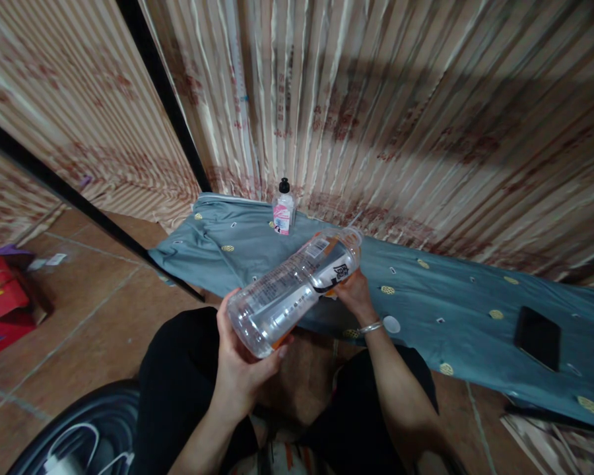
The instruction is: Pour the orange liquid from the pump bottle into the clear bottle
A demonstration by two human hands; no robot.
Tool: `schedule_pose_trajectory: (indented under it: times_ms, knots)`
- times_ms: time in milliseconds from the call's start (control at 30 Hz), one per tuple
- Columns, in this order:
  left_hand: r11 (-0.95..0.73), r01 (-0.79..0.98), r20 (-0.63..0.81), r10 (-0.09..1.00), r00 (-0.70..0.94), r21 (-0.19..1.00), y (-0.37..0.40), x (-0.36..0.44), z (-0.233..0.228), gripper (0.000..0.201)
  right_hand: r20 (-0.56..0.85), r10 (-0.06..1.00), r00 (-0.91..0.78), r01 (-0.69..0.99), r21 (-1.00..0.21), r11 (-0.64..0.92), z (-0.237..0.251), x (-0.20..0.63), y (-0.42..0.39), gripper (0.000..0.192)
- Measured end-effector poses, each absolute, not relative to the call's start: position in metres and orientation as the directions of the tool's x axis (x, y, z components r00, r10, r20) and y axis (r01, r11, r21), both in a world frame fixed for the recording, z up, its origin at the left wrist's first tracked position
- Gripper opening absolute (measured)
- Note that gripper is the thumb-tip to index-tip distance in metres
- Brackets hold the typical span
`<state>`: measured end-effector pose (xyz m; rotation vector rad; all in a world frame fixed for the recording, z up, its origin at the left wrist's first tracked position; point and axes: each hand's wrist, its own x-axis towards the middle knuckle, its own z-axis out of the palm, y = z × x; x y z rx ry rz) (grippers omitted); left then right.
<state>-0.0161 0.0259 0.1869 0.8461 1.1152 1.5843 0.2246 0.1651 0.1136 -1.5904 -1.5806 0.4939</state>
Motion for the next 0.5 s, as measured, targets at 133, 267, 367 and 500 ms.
schedule_pose_trajectory:
  times_ms: [133,267,367,500]
  knots:
    - [-0.025,-0.342,-0.08,0.954,-0.29,0.939,0.022,-0.012,0.204,0.101,0.24,0.954,0.179,0.592,-0.801,0.09,0.115,0.223,0.165,0.057]
    - [-0.004,-0.387,-0.115,0.952,-0.285,0.922,0.021,-0.01,0.213,0.101,0.239,0.953,0.187,0.581,-0.809,0.089,0.115,0.223,0.165,0.054]
    - [0.009,-0.401,-0.131,0.952,-0.278,0.916,0.021,-0.011,0.214,0.102,0.244,0.951,0.19,0.582,-0.808,0.091,0.116,0.223,0.165,0.056]
    - [0.034,-0.387,-0.14,0.959,-0.247,0.921,0.02,-0.013,0.214,0.106,0.225,0.956,0.188,0.59,-0.804,0.073,0.117,0.222,0.165,0.052]
